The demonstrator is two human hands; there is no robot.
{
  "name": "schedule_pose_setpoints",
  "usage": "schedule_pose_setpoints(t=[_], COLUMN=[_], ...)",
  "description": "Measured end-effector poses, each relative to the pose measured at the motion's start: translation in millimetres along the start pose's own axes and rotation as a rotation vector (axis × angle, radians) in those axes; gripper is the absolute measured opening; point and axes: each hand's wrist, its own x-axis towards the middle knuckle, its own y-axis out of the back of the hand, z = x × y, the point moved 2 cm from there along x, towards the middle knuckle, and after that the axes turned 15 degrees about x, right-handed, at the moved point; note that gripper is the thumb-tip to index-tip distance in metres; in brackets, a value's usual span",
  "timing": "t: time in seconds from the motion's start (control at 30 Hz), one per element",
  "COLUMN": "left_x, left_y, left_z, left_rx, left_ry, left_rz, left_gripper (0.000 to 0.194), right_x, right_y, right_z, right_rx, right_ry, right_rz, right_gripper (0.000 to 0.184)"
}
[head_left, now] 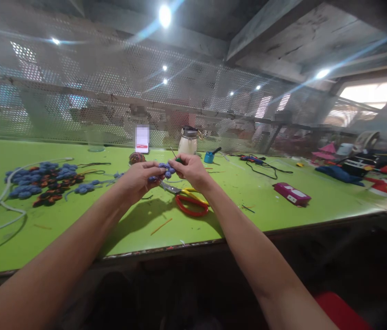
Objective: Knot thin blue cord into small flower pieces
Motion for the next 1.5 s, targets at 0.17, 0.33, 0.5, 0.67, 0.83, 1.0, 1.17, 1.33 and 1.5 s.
schedule_pose_setpoints(t=[0.17, 0.33, 0.5, 0.67, 0.83, 1.0, 1.17, 1.33, 1.5], left_x=[2, 1, 0, -1, -2, -3, -3, -2, 0], left_y=[4.2, 10.4, 14.8, 14.7, 13.2, 12.8, 13.2, 14.3, 14.3], left_z=[-2, 3, 5, 5, 7, 8, 8, 6, 4], left_rx=[-0.019, -0.068, -0.108, -0.114, -0.144, -0.145, -0.160, -0.175, -0.173], left_ry=[-0.010, -0.046, -0.066, -0.056, -0.030, 0.014, 0.045, 0.040, 0.049], left_rz=[-0.025, -0.025, -0.017, -0.037, -0.041, -0.048, -0.087, -0.080, -0.109], left_gripper=[0.005, 0.006, 0.008, 0.010, 0.011, 0.010, 0.006, 0.008, 0.008], right_x=[-1, 2, 0, -3, -4, -4, -4, -5, -4], right_y=[1, 17, 17, 10, 9, 10, 10, 7, 8], right_z=[-5, 1, 5, -2, -5, -4, -4, -6, -5], right_rx=[0.091, -0.050, -0.277, -0.254, -0.261, -0.252, -0.242, -0.266, -0.268], right_ry=[-0.032, -0.030, -0.031, 0.065, 0.114, 0.148, 0.136, 0.118, 0.123], right_rz=[-0.029, -0.057, -0.213, -0.222, -0.233, -0.253, -0.244, -0.219, -0.215], right_gripper=[0.032, 0.033, 0.036, 0.035, 0.031, 0.028, 0.028, 0.030, 0.032])
